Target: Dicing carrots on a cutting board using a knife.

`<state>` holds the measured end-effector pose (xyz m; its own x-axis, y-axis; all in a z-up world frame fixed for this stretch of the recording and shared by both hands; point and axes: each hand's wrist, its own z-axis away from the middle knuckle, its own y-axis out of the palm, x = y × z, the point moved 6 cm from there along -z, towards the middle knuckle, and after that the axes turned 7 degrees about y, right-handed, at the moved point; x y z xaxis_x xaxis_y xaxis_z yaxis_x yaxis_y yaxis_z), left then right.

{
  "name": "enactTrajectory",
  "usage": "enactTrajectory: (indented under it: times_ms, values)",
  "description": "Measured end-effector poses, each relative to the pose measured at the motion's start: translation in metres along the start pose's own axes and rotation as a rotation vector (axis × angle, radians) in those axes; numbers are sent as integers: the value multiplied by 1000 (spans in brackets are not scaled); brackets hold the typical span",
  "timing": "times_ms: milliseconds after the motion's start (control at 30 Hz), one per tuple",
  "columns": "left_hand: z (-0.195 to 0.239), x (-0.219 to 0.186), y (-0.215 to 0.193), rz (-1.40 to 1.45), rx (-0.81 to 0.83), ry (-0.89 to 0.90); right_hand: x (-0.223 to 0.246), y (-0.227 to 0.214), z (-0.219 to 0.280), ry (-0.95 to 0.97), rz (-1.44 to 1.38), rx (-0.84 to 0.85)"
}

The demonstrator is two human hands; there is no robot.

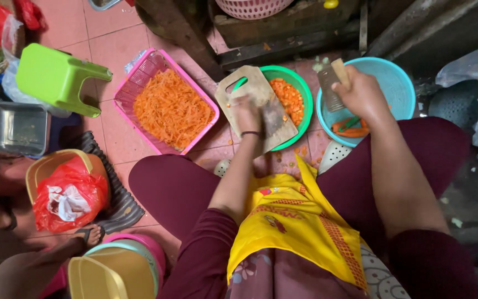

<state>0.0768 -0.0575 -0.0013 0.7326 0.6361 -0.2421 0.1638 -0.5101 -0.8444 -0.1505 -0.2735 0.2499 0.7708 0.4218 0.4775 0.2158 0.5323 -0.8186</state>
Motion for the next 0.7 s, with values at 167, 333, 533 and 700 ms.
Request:
enactTrajectory:
  times_ms: [167,333,533,700]
  values:
    - [-14,68,-58,300,37,-302,5,-32,21,-39,-71,-138]
    - [-12,10,-45,496,186,-134,-5,-46,33,-92,-95,-237]
    - [-12,-99,-42,569,211,212,-9,-51,41,-123,-21,-318]
    - [12,-117,-29,283,225,431,-14,-62,47,-105,-53,-331]
